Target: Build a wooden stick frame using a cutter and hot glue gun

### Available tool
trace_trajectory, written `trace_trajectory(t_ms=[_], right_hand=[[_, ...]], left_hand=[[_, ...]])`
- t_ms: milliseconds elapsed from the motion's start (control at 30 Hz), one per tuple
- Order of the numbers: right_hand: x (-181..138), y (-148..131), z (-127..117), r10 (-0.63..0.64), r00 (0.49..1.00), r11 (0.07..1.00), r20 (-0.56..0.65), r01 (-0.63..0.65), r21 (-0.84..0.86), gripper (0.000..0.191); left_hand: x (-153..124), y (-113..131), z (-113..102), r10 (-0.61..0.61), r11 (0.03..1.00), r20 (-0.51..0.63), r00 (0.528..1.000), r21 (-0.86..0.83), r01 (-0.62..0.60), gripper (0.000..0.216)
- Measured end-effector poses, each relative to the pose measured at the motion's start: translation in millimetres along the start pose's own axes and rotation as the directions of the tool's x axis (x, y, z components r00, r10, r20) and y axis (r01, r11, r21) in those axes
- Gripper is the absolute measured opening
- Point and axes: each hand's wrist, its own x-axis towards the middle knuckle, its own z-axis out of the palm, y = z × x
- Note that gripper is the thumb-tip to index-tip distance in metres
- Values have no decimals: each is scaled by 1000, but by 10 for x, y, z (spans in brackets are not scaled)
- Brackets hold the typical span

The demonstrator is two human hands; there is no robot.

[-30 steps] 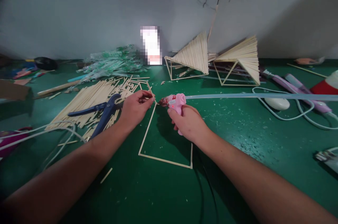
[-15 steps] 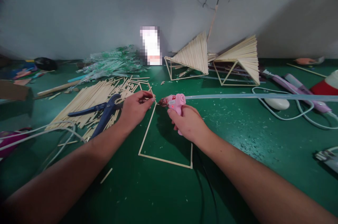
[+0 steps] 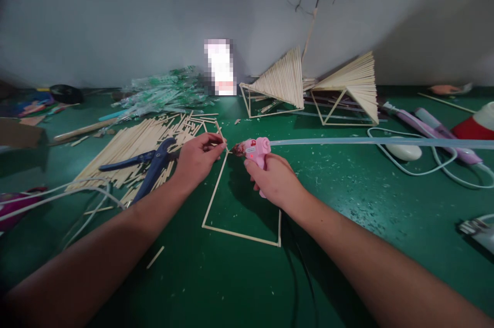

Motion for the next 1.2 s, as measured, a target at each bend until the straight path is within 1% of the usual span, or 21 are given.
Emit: trace_trajectory(t_ms=[567,667,1200], right_hand=[[1,4,-1,-15,1000,1000,-11,16,16,30],[-4,7,0,-13,1000,1000,-18,13,21,32],[-9,-3,0,6,1000,1000,-20,-6,17,29]], left_hand=[[0,3,9,-2,1000,1,1000,-5,2,11],[-1,3,7,0,1000,3,1000,-2,0,12],[3,-23,11,-7,1000,7,1000,-8,7,13]])
